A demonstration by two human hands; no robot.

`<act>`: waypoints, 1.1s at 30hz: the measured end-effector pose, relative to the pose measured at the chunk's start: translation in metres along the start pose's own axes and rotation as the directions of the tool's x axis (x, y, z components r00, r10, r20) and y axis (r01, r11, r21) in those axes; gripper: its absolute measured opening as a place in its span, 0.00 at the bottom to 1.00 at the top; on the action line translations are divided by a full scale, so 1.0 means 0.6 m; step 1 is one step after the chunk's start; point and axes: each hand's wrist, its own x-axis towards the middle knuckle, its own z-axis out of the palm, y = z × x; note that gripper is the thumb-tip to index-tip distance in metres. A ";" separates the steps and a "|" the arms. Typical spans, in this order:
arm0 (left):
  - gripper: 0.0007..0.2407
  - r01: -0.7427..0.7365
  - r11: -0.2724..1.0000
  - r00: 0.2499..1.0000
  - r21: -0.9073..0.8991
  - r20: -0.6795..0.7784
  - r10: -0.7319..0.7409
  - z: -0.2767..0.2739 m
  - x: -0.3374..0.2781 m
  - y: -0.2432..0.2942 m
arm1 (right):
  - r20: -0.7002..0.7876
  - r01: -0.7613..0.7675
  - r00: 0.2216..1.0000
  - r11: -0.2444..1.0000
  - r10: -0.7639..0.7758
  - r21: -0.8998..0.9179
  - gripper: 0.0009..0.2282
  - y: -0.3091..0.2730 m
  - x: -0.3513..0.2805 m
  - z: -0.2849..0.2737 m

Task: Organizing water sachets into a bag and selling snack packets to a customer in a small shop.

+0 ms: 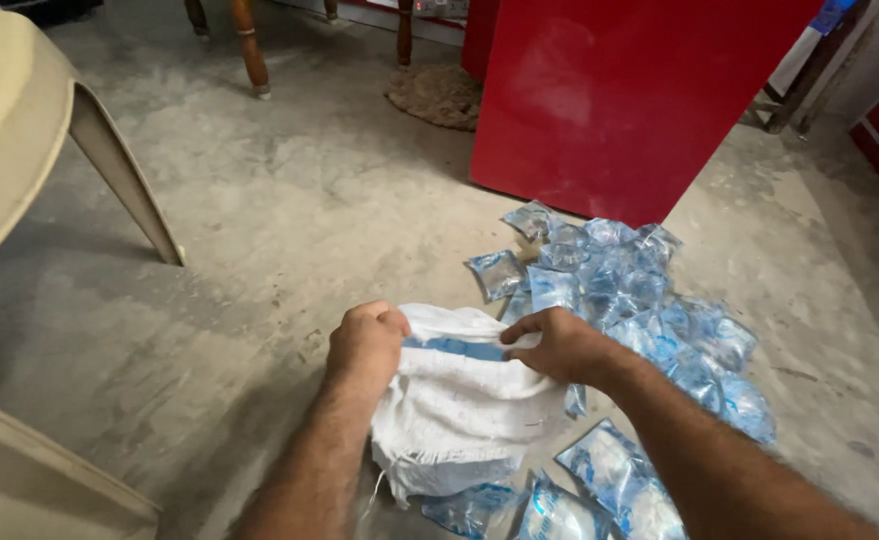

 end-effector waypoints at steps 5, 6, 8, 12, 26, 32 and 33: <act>0.09 -0.237 0.970 0.946 -0.058 -0.240 0.217 0.010 -0.016 0.078 | -0.092 0.073 0.992 0.988 -0.086 -0.136 0.15 -0.024 -0.017 -0.036; 0.09 -0.284 0.951 0.925 -0.122 -0.296 0.239 0.009 -0.019 0.101 | -0.155 0.013 0.987 0.994 -0.030 -0.110 0.16 -0.039 -0.028 -0.051; 0.10 -0.332 0.925 0.902 -0.184 -0.350 0.254 0.009 -0.031 0.133 | -0.217 -0.049 0.976 0.996 0.030 -0.081 0.17 -0.043 -0.035 -0.067; 0.09 -0.366 0.930 0.899 -0.008 -0.261 0.352 0.028 -0.032 0.110 | -0.257 0.061 0.959 0.974 -0.118 -0.220 0.23 -0.004 -0.016 -0.050; 0.30 -0.017 0.813 0.958 0.582 0.242 -0.154 -0.043 -0.093 0.104 | 0.089 0.034 0.996 0.952 -0.007 -0.305 0.32 0.050 0.044 0.000; 0.26 0.008 0.852 0.972 0.523 0.196 -0.129 -0.035 -0.076 0.087 | -0.115 0.062 0.991 0.998 -0.065 -0.021 0.15 0.015 0.024 -0.031; 0.25 0.016 0.859 0.972 0.512 0.192 -0.133 -0.036 -0.076 0.087 | -0.068 0.038 0.997 0.995 -0.045 -0.097 0.15 0.011 0.022 -0.029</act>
